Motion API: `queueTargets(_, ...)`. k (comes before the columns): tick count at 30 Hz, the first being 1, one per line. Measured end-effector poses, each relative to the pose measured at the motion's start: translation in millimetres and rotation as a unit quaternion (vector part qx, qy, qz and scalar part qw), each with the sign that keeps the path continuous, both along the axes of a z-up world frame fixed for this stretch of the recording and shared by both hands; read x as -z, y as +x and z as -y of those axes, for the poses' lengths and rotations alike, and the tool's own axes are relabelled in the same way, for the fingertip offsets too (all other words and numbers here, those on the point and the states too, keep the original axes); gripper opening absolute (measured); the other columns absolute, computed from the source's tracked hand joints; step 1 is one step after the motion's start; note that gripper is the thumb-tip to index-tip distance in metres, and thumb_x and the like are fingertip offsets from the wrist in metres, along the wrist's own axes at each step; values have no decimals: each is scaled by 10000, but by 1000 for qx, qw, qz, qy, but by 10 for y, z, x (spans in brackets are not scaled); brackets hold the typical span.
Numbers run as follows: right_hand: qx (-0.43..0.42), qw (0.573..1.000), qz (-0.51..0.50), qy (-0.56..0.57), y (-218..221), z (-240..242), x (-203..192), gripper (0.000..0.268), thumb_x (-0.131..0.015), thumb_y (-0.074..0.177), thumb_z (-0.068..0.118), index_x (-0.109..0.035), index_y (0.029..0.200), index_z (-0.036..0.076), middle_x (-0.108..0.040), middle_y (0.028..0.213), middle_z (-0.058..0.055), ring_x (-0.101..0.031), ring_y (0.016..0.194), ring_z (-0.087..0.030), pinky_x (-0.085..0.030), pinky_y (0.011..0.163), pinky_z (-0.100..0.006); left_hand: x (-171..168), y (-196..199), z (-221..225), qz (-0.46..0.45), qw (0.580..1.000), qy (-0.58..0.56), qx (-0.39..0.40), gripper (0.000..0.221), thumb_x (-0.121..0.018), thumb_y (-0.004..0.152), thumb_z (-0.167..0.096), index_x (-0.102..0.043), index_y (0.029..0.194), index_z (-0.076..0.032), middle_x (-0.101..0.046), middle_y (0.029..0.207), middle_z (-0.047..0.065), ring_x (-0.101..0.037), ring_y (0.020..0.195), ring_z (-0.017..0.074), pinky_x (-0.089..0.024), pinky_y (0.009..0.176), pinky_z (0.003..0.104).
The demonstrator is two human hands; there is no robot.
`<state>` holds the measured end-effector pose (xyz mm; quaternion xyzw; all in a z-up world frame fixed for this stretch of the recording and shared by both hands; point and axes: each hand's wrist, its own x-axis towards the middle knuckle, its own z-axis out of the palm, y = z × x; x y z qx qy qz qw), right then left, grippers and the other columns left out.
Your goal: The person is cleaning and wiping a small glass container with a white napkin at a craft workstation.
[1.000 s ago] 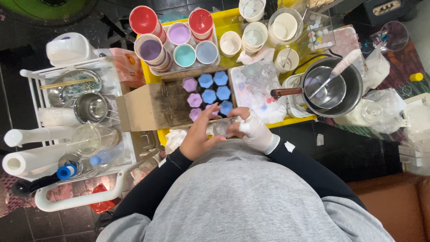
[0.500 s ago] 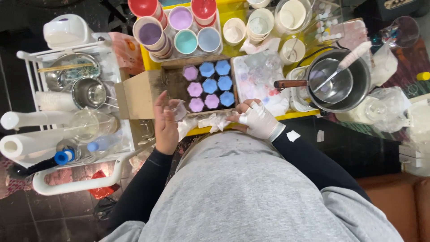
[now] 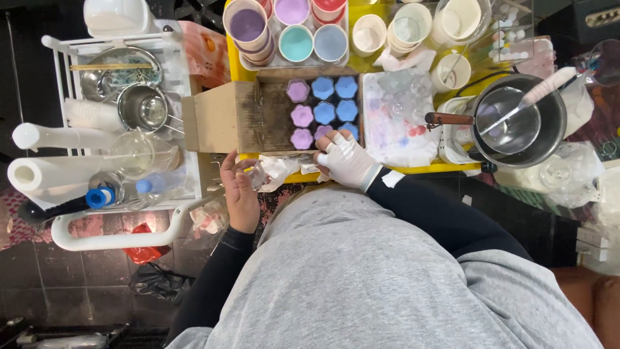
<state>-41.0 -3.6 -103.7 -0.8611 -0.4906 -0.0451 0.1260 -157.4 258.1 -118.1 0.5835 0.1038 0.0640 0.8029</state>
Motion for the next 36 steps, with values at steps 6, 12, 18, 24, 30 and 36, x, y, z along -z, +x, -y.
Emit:
queueTargets(6,134,933,-229,242,-17,26,-69,233,-868,768,235,-684,851,120,-603,1078,-101,-564,1065,-321,-465,913,-430,-120,40,49,-5,998,40,44,609,-438,1088,-423,-257,1542,-59,-552,1286,133,-694,1032,241,-607,926,405)
queueTargets(12,230,809,-445,308,47,145,-76,225,-760,929,124,-656,1121,72,-625,975,-70,-585,905,-176,-504,847,-301,-20,246,226,4,992,-55,115,568,-555,1080,-222,-276,1546,-58,-494,1353,114,-648,1197,238,-569,1068,416)
queueTargets(18,304,752,-436,390,-14,151,356,211,-745,1012,54,-544,1073,39,-576,962,-48,-540,902,-104,-509,811,-271,-192,492,497,-28,984,56,165,803,-721,903,46,-271,1557,-73,-493,1357,124,-507,1288,199,-514,1075,355)
queueTargets(24,324,650,-571,384,-172,334,-896,365,-733,874,70,-602,1208,9,-670,1014,-30,-628,890,-72,-514,766,-233,-554,605,668,-21,964,-95,249,796,-699,931,48,-267,1589,-68,-476,1404,81,-511,1297,176,-480,1091,318)
queueTargets(30,308,759,-427,384,-416,853,-1080,314,-658,1038,54,-731,1343,33,-632,1076,-37,-575,949,-84,-460,812,-217,-994,784,1015,-80,919,-138,361,640,-698,907,73,-383,1452,-45,-546,1422,78,-536,1298,216,-484,1087,325)
queueTargets(36,289,788,-271,471,-452,1127,-1333,324,-697,988,-27,-711,1294,77,-629,1303,-67,-641,1098,-122,-517,937,-242,-1159,942,1655,34,931,-110,346,552,-789,855,68,-419,1235,-84,-533,1213,44,-549,1378,143,-501,1098,307)
